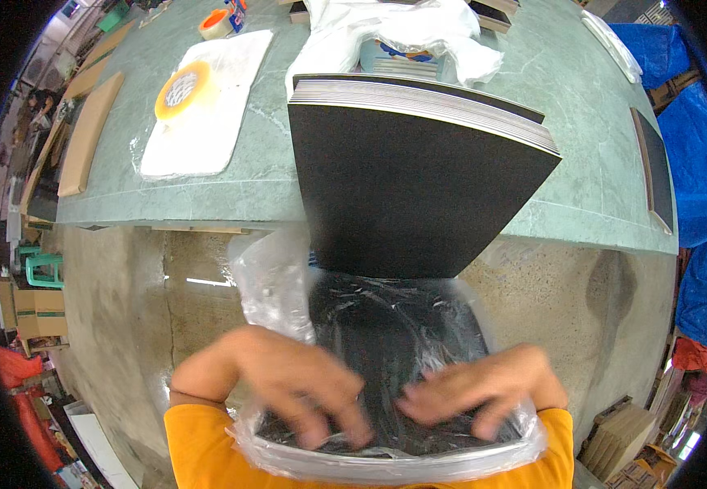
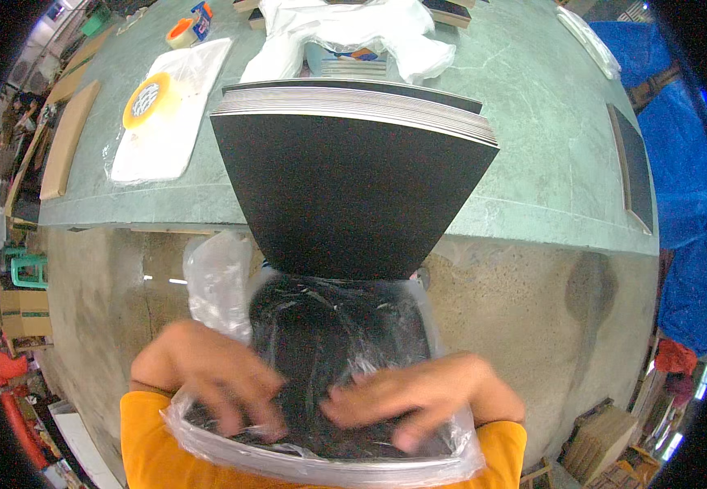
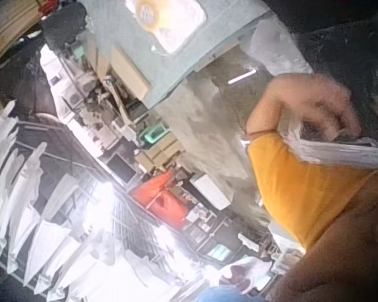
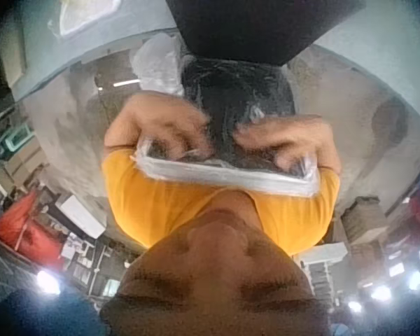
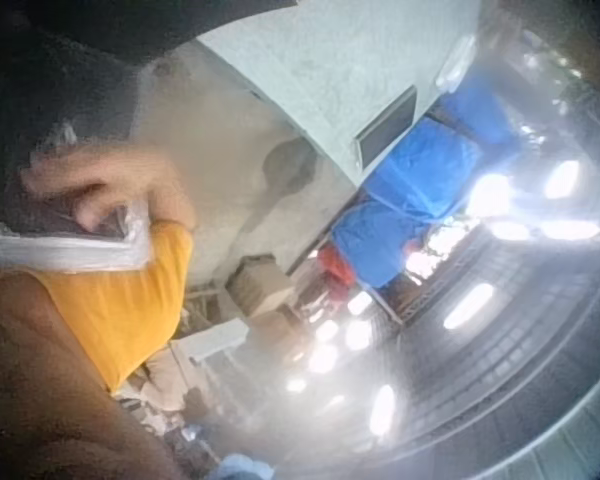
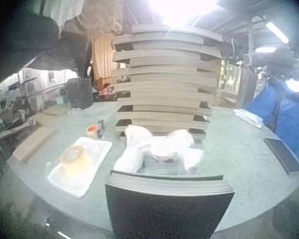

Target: The person places black folders into plastic bags by hand one by one, smoothing the plastic over each folder.

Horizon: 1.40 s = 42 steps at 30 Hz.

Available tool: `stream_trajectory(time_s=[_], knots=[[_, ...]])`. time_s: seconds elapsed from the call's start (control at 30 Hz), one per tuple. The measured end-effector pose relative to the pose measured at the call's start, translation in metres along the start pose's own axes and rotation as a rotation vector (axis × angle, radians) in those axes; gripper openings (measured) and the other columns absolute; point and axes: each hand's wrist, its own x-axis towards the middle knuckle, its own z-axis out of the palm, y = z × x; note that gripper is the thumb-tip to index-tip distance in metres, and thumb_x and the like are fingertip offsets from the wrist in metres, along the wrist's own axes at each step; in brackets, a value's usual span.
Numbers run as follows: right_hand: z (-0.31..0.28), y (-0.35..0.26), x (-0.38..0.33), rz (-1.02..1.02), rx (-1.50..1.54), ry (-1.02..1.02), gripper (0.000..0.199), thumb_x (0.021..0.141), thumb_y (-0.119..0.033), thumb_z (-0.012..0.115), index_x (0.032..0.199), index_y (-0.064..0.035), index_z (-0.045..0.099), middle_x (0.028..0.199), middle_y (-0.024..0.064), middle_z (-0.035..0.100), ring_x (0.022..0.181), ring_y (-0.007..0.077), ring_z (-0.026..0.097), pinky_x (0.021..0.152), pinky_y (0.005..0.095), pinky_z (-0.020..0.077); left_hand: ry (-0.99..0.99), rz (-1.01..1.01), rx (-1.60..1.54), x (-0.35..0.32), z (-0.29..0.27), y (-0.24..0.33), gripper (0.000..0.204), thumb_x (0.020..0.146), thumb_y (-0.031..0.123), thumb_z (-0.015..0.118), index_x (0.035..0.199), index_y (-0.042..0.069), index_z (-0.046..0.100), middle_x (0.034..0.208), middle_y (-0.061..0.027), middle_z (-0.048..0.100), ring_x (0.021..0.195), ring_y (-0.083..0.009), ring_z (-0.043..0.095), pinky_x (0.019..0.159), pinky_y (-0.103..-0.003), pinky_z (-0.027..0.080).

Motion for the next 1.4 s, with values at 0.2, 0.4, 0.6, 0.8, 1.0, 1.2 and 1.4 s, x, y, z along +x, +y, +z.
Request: stream_trajectory(time_s=[0.2,0.4,0.6,0.8,1.0,1.2,1.4], knots=[[0.009,0.164,-0.047,0.759,-0.226,0.422,0.075,0.083,-0.059,0.030,0.133,-0.0043,0.022,0.138,0.0179,0.018,0.128,0.0310,0.015,0.103,0.0417,0.0123,0.735,-0.671,0.395,-0.017,-0.015,-0.179,0.043,0.081,0.043,0.051,0.105,0.007,0.053,0.099,-0.0148,0.055,0.095,-0.0290,0.051,0.080,-0.036,0.041],[-0.061,0.062,0.020,0.477,-0.266,0.625,0.051,0.085,-0.045,0.043,0.111,-0.0014,0.049,0.102,0.0170,0.056,0.095,0.0266,0.053,0.083,0.0355,0.0397,0.886,-0.075,0.521,0.057,-0.062,-0.040,0.055,0.083,0.048,0.044,0.114,0.003,0.047,0.109,-0.0140,0.049,0.104,-0.0236,0.045,0.088,-0.032,0.035],[-0.064,0.004,0.033,0.063,-0.162,1.188,0.018,0.080,-0.016,0.059,0.091,-0.0026,0.056,0.080,0.0012,0.056,0.076,0.0102,0.053,0.064,0.0251,0.0428,1.126,-0.082,0.040,0.029,-0.053,0.011,0.059,0.072,0.033,0.067,0.116,0.001,0.042,0.092,-0.0066,0.056,0.082,-0.0114,0.053,0.073,-0.025,0.043],[-0.050,0.033,-0.018,0.595,-0.040,0.719,0.031,0.070,-0.022,0.070,0.092,-0.0026,0.060,0.077,0.0044,0.062,0.073,0.0129,0.057,0.064,0.0260,0.0447,1.610,0.021,0.189,0.007,-0.057,0.014,0.034,0.065,0.000,0.068,0.095,0.003,0.053,0.076,-0.0009,0.056,0.070,-0.0082,0.054,0.063,-0.021,0.044],[-0.051,0.016,-0.002,0.300,-0.187,1.201,0.041,0.062,-0.021,0.076,0.094,-0.0017,0.058,0.082,0.0041,0.062,0.077,0.0112,0.057,0.065,0.0269,0.0451,1.394,-0.124,0.302,0.019,-0.057,-0.015,0.051,0.059,-0.001,0.073,0.104,0.004,0.048,0.073,-0.0005,0.053,0.065,-0.0048,0.050,0.058,-0.017,0.039],[-0.058,0.001,0.011,0.127,0.205,1.236,0.041,0.066,-0.009,0.072,0.100,0.0026,0.053,0.093,0.0051,0.058,0.087,0.0098,0.053,0.076,0.0261,0.0426,1.396,-0.156,0.182,0.019,-0.054,-0.010,0.050,0.062,-0.003,0.070,0.106,0.003,0.048,0.072,-0.0006,0.054,0.066,-0.0051,0.051,0.061,-0.018,0.042],[-0.066,0.000,-0.007,0.221,0.064,1.321,0.020,0.068,-0.018,0.072,0.071,-0.0014,0.061,0.074,0.0031,0.058,0.068,0.0069,0.051,0.060,0.0215,0.0401,1.358,-0.221,0.594,0.014,-0.052,-0.006,0.030,0.065,0.000,0.067,0.093,0.001,0.056,0.072,-0.0011,0.055,0.064,-0.0077,0.051,0.061,-0.021,0.043]])
